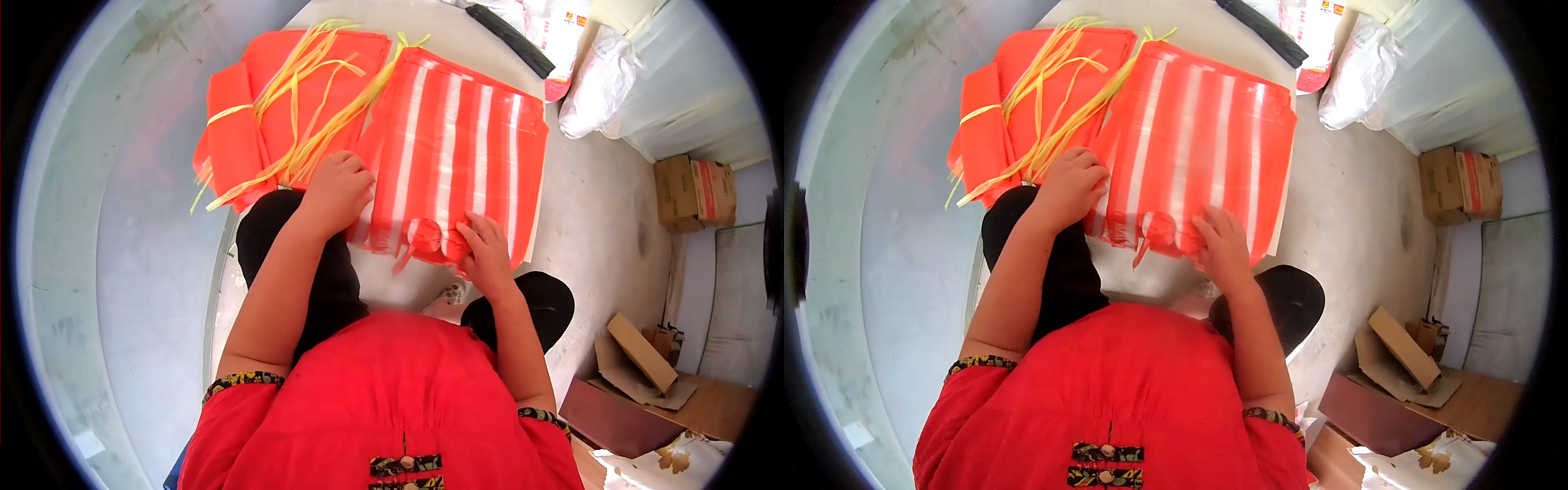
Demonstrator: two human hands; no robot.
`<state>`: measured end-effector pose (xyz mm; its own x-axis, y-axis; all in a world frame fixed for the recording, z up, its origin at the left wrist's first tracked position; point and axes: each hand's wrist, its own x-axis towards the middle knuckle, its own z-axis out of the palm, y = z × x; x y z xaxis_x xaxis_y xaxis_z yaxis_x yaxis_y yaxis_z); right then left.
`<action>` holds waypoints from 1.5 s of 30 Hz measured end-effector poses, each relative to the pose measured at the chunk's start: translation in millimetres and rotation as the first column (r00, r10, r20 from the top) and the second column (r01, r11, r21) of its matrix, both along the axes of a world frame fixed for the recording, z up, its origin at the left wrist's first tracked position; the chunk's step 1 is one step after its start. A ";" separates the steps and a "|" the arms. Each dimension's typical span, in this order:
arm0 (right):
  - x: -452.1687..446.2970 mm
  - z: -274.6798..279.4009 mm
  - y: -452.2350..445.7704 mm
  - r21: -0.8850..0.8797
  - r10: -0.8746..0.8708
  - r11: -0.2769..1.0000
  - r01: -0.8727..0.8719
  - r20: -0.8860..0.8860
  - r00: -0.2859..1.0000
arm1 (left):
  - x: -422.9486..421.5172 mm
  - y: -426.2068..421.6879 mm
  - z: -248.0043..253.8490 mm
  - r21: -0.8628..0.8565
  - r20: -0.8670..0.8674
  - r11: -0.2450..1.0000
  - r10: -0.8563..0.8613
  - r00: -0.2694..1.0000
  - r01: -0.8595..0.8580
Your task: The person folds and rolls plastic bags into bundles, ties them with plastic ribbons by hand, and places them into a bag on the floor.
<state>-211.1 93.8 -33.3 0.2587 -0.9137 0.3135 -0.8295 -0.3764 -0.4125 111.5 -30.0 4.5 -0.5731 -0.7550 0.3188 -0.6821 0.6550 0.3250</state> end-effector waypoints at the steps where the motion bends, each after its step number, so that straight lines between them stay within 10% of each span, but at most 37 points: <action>1: 0.3 3.2 0.5 0.015 0.009 1.000 -0.008 -0.001 1.000 | -1.2 0.0 -0.2 -0.020 -0.008 1.000 -0.007 1.000 0.007; 9: -6.2 0.8 -4.9 0.120 -0.061 0.992 0.032 0.246 0.967 | -15.8 7.4 0.7 0.057 0.010 0.995 0.086 0.996 -0.086; 12: -0.2 4.8 -8.0 0.367 -0.301 0.927 0.078 0.603 0.739 | -23.6 8.4 20.5 0.356 0.070 0.909 0.203 0.977 -0.215; 17: -5.4 -11.9 -14.8 0.449 -0.396 0.891 0.070 0.693 0.603 | -24.9 6.9 11.3 0.611 -0.153 0.777 0.306 0.940 -0.154; 21: -6.0 -7.2 -15.3 0.567 -0.523 0.824 -0.016 0.770 0.366 | -34.7 6.2 -13.4 0.752 -0.437 0.659 0.498 0.749 0.000; 30: 0.7 2.0 -10.3 0.585 -0.563 0.810 -0.041 0.795 0.228 | -64.1 19.9 2.9 0.869 -0.490 0.413 0.795 0.357 0.274; 33: -0.6 -13.4 -11.2 0.542 -0.523 0.840 -0.033 0.824 0.220 | -64.6 34.3 -20.7 0.810 -0.586 0.526 0.718 0.374 0.258; 39: 27.8 15.3 -4.6 0.563 -0.503 0.824 -0.065 0.780 0.373 | -28.8 59.2 9.5 0.897 -0.409 0.430 0.716 0.566 0.104; 42: 26.6 5.2 -3.9 0.128 -0.110 0.990 0.067 0.373 0.921 | -11.1 63.2 -19.0 0.881 -0.430 0.458 0.667 0.608 0.120; 45: 34.3 25.6 1.2 0.074 -0.023 0.997 0.007 0.216 0.976 | -6.3 71.8 -33.3 0.873 -0.451 0.456 0.624 0.638 0.172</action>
